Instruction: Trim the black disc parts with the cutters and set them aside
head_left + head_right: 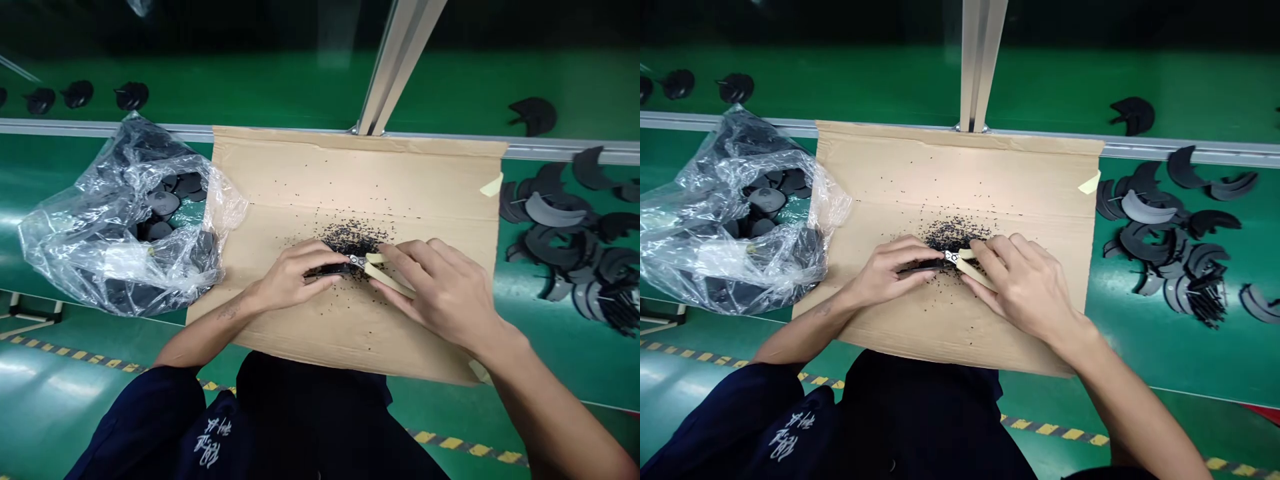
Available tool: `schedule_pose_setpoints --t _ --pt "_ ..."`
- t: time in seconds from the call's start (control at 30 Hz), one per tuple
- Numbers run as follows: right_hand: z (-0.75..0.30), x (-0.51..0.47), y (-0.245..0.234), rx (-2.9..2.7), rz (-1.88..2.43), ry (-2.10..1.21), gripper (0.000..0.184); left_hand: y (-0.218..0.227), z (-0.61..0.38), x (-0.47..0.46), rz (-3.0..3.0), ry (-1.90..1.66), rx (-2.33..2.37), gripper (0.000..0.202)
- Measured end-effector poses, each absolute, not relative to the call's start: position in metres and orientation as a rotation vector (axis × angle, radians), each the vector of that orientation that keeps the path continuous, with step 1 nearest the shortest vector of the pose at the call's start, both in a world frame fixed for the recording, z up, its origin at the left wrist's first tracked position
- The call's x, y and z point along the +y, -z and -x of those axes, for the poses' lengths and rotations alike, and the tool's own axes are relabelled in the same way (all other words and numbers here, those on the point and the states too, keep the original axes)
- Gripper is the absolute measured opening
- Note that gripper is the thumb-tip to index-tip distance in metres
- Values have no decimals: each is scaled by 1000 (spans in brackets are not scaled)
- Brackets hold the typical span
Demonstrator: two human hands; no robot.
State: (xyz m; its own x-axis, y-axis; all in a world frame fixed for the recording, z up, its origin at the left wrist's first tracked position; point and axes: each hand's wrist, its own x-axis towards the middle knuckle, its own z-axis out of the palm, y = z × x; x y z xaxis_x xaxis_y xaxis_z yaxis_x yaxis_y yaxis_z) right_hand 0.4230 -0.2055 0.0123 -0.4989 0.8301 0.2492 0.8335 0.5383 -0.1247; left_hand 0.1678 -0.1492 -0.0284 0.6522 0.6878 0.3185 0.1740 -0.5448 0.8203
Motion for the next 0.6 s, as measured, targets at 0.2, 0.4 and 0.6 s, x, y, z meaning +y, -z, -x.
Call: schedule_pose_setpoints --t 0.2,0.4,0.6 --pt "-433 -215 -24 -2307 1462 -188 38 28 -163 -150 -2042 -873 771 24" --pt "-414 -225 -6 -1830 1325 -951 27 26 -162 -153 -1945 -963 813 21" --pt "-378 -224 -2 -1986 1199 -719 40 27 -161 -154 -1787 -983 772 18"
